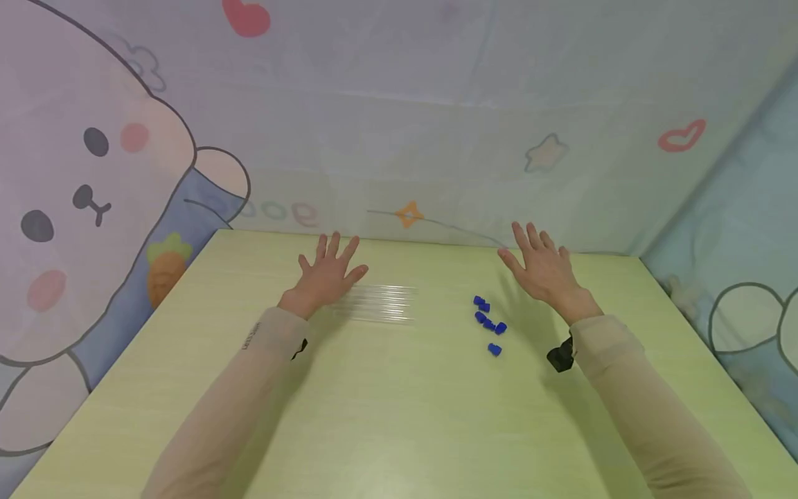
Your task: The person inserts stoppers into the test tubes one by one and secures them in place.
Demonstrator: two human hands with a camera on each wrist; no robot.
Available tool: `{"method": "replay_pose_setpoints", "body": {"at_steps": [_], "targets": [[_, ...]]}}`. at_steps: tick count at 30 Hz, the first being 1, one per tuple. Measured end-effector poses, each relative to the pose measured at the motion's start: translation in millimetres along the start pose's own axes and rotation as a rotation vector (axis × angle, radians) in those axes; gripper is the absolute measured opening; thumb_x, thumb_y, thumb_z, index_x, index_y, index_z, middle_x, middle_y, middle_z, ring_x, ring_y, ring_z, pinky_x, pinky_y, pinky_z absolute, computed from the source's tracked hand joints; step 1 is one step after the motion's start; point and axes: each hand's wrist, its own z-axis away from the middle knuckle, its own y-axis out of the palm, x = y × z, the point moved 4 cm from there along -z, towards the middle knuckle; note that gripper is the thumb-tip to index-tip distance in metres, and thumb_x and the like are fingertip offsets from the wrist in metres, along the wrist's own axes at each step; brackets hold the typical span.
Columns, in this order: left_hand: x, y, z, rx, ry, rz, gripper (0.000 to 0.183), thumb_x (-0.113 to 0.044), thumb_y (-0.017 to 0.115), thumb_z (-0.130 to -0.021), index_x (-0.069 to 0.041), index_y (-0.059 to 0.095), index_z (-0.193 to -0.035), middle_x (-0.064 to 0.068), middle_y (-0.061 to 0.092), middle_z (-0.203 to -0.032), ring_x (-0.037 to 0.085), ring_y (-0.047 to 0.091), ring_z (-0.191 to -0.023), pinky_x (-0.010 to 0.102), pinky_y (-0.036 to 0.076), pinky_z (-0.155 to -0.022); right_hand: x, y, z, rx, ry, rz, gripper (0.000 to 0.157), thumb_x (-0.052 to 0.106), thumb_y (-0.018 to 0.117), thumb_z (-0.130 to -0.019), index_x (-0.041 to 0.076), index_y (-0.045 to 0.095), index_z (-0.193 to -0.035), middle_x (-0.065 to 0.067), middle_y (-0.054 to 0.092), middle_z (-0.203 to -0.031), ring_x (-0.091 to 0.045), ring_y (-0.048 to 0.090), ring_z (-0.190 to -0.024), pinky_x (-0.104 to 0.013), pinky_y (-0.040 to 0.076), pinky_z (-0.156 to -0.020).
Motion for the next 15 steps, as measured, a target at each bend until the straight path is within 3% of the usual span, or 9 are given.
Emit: {"method": "replay_pose_setpoints", "body": {"at_steps": [4,8,11,15], "targets": [[-7.3,7.4,-4.9,0.009,0.067,-0.020,0.064,-0.039,0.046,-0.102,-0.016,0.020,-0.155,0.022,0.023,-0.157,0.043,0.017,-0.146,0.072,0.022,-0.107,-0.3,3.5,-0.2,0.016,-0.020,0.012,0.073,0.057,0.020,-0.102,0.010,0.009,-0.156,-0.026,0.014,-0.158,-0.050,0.020,-0.142,-0.071,0.020,-0.108],[-16.1,14.4,-11.4,-0.006,0.155,-0.086,0.044,-0.022,0.056,-0.099,-0.008,0.048,-0.140,0.017,0.054,-0.134,0.038,0.047,-0.125,0.058,0.042,-0.099,1.2,7.2,-0.6,0.039,-0.044,0.019,0.069,0.052,0.020,-0.104,0.005,0.016,-0.154,-0.028,0.021,-0.156,-0.051,0.028,-0.138,-0.068,0.025,-0.108],[-22.3,17.4,-17.3,0.004,0.198,-0.095,0.032,-0.011,0.059,-0.096,-0.005,0.060,-0.128,0.014,0.064,-0.123,0.035,0.055,-0.116,0.053,0.047,-0.095,2.8,7.0,-1.6,0.036,-0.053,0.018,0.068,0.051,0.021,-0.104,0.003,0.020,-0.153,-0.028,0.028,-0.153,-0.052,0.033,-0.134,-0.068,0.027,-0.107],[-26.7,20.0,-24.6,0.030,0.229,-0.089,0.028,0.001,0.057,-0.094,-0.005,0.067,-0.120,0.013,0.067,-0.121,0.032,0.060,-0.115,0.046,0.049,-0.096,5.0,5.4,-3.9,0.037,-0.057,0.020,0.066,0.048,0.023,-0.105,0.001,0.024,-0.152,-0.028,0.035,-0.150,-0.052,0.038,-0.131,-0.065,0.032,-0.105]]}}
